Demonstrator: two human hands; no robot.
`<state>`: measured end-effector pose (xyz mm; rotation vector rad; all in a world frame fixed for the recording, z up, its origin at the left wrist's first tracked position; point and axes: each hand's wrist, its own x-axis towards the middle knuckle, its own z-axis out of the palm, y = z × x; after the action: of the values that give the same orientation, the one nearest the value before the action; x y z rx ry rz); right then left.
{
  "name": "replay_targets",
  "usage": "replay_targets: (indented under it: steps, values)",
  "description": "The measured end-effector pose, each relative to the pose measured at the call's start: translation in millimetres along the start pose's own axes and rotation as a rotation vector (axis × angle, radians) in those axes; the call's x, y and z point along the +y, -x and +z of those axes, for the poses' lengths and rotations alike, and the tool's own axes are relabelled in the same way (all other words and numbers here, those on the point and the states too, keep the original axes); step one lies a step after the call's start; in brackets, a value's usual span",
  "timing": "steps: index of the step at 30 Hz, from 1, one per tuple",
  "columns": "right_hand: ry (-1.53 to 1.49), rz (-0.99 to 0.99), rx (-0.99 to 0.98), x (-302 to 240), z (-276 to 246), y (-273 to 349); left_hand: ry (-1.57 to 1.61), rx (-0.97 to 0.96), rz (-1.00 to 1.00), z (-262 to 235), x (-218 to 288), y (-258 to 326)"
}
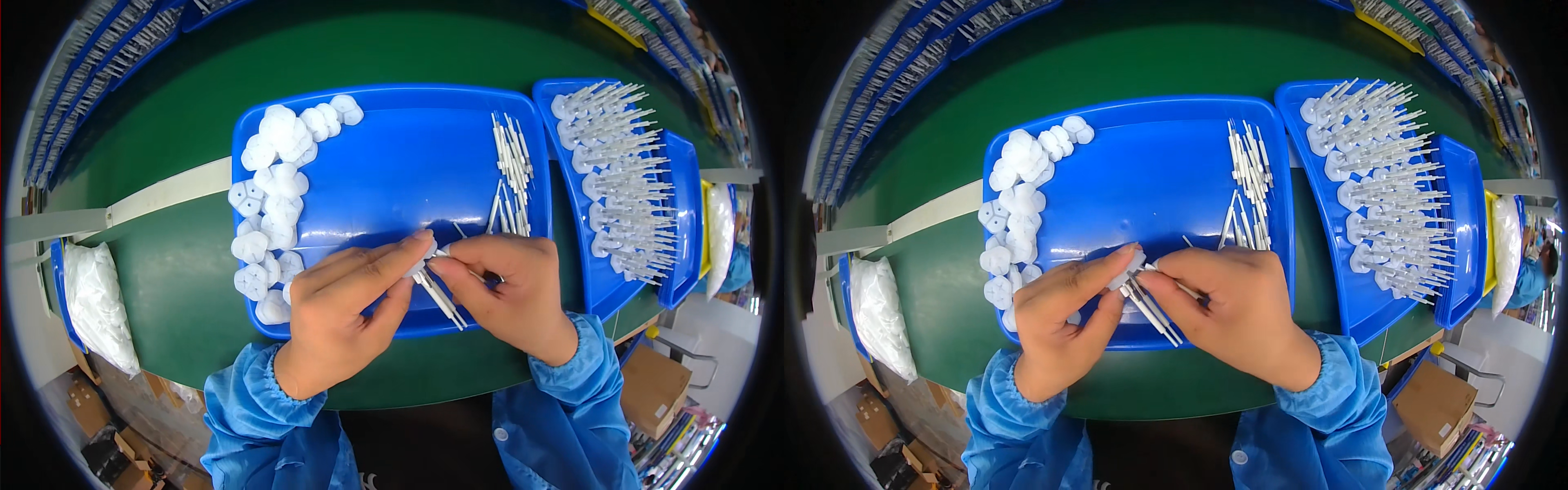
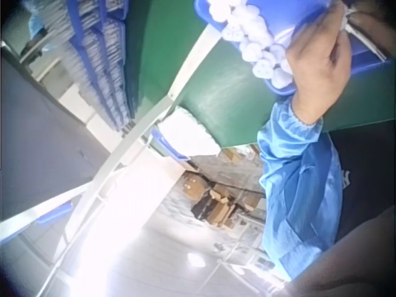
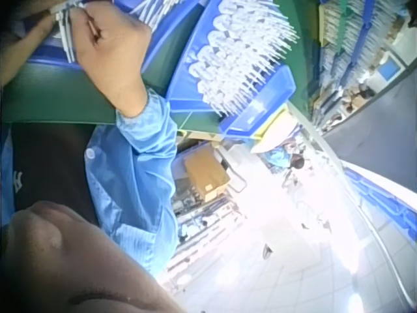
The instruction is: The person assembles medical supplies by inserting white plastic rods into white plastic caps. They pick up a cap and a rod from blue trays, fit the rod into the cap, and place the assembled unit into a separate tray. The process is repeated continuously throughout the clip.
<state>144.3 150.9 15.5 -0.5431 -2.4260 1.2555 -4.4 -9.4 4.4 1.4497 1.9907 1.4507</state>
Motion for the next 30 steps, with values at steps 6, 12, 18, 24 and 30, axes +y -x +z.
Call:
replay_targets:
  steps: [6,12,18,24,30]
  values:
    - [0.429,-0.353,0.131,-2.7,3.5,-0.1,-0.073,0.047,0.035,4.4,0.0,2.0]
    - [0.271,-0.373,0.102,8.1,2.4,-6.5,0.007,0.009,-0.083,2.1,4.0,3.7]
    - [0.292,-0.346,0.149,5.8,1.3,-2.5,0.251,0.024,-0.16,6.6,6.4,3.1]
    - [0.013,-0.269,0.092,12.3,-5.7,-7.0,0.278,-0.083,-0.186,-3.7,-2.4,3.6]
    - [-0.448,0.039,-0.068,9.9,-6.6,0.2,-0.033,0.003,0.102,0.3,-0.5,-3.0]
